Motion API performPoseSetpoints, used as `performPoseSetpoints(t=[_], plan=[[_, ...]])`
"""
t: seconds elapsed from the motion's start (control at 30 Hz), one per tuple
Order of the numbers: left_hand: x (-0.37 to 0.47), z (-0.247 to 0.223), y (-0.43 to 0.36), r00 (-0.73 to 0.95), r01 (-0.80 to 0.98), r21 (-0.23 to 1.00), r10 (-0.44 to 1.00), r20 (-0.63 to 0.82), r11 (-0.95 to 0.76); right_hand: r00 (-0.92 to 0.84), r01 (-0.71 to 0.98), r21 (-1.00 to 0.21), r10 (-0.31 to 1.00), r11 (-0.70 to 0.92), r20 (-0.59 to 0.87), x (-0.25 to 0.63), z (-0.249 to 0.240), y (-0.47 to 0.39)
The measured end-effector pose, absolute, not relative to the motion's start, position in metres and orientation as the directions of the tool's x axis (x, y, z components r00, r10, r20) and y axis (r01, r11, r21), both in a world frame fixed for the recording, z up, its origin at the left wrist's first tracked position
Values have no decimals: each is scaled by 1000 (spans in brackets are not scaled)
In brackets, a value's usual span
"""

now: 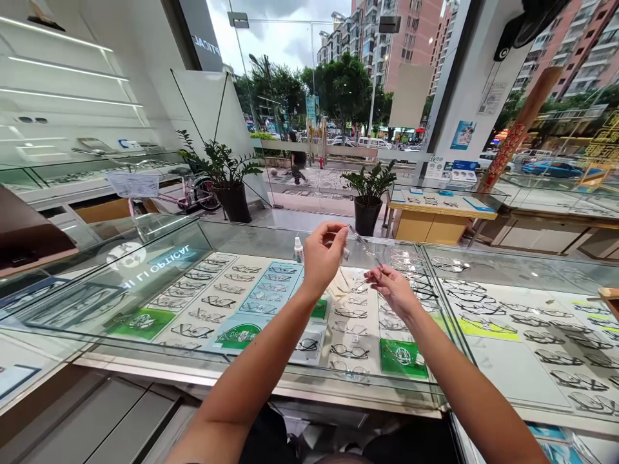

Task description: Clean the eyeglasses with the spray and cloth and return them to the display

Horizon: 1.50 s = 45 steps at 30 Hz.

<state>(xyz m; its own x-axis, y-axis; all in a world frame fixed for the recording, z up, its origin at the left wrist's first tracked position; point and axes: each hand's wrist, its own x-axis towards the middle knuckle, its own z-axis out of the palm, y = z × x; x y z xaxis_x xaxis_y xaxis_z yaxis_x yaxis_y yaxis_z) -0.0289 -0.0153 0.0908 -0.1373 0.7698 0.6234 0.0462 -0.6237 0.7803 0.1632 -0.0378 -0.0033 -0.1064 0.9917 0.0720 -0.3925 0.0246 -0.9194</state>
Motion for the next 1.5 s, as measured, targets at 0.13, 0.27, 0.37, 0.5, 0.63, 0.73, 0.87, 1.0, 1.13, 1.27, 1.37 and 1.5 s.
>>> performPoseSetpoints(t=[0.13,0.27,0.37,0.5,0.63,0.73,0.87,1.0,1.13,1.27,1.37,1.5], plan=[[-41,105,-6,-77,31,780,777,625,-625,73,-283,-935,977,212,200,188,29,-25],[-45,134,14,-72,4,717,715,695,-697,150,-70,-880,877,469,455,208,91,-12],[-43,157,23,-81,43,615,611,788,-787,259,40,-740,709,671,656,207,135,-12],[-36,168,19,-242,201,437,388,890,-877,358,267,-579,478,771,802,189,160,-24],[-31,162,16,-326,290,357,259,909,-888,417,318,-553,410,770,811,171,157,-30],[-33,156,19,-316,310,336,238,919,-889,444,335,-569,407,751,798,167,150,-27],[-38,150,26,-285,302,337,253,925,-892,425,422,-544,372,725,825,167,146,-21],[-37,147,30,-277,313,372,290,916,-874,372,546,-465,296,697,880,168,146,-18],[-33,145,33,-294,269,378,299,908,-886,354,587,-431,262,685,898,168,146,-16],[-30,141,41,-302,233,367,292,908,-901,337,652,-392,216,649,916,168,146,-13],[-28,137,46,-314,235,358,278,908,-904,327,714,-361,171,599,929,168,144,-10],[-27,134,47,-312,252,324,240,919,-912,346,724,-366,150,584,926,167,142,-7]])
